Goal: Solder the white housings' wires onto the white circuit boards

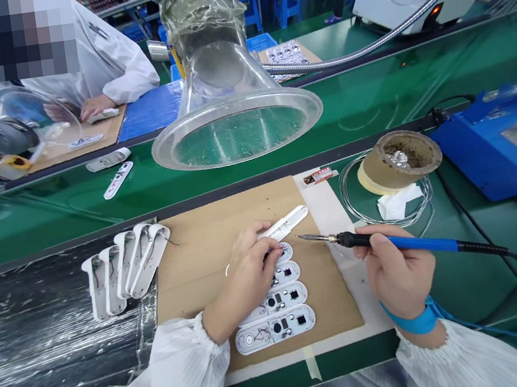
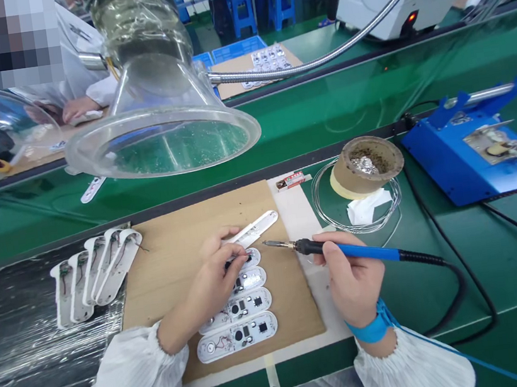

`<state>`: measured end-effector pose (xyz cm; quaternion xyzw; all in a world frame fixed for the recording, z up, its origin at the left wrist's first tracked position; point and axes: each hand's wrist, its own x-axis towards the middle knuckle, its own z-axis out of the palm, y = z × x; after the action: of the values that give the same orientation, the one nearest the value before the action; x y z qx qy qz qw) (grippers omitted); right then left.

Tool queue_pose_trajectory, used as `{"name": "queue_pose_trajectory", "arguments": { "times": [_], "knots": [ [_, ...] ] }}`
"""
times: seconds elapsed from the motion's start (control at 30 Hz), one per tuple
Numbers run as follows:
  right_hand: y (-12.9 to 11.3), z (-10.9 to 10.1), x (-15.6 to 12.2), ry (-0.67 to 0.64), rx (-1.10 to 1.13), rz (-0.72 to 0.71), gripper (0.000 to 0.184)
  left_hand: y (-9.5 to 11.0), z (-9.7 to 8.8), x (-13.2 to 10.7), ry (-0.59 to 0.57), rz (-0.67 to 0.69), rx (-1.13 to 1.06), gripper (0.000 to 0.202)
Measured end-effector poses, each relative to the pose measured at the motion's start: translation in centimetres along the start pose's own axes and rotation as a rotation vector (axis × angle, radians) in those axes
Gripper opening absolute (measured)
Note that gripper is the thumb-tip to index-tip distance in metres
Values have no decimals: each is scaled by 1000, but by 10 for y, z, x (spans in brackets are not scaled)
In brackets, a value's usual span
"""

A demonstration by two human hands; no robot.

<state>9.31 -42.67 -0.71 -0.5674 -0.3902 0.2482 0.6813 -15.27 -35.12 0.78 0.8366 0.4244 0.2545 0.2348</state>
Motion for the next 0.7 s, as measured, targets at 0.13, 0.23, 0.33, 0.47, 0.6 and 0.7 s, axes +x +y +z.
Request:
{"name": "queue_pose_trajectory", "arguments": {
  "times": [0.13,0.23,0.33,0.47,0.6,0.7],
  "knots": [
    [-5,1,2,-103,-94,-3,16,0,4,1,39,63,92,15],
    [-11,5,3,-157,-107,-17,14,0,4,1,38,83,125,13],
    [-15,8,4,-163,-104,-19,13,1,4,0,39,97,133,12],
    [-16,10,2,-172,-102,-2,13,1,4,0,48,113,142,11],
    [-14,11,1,-193,-98,4,13,1,5,-1,45,112,145,10],
    [-14,11,0,-197,-104,5,13,0,5,-2,45,108,138,10]
  ]
}}
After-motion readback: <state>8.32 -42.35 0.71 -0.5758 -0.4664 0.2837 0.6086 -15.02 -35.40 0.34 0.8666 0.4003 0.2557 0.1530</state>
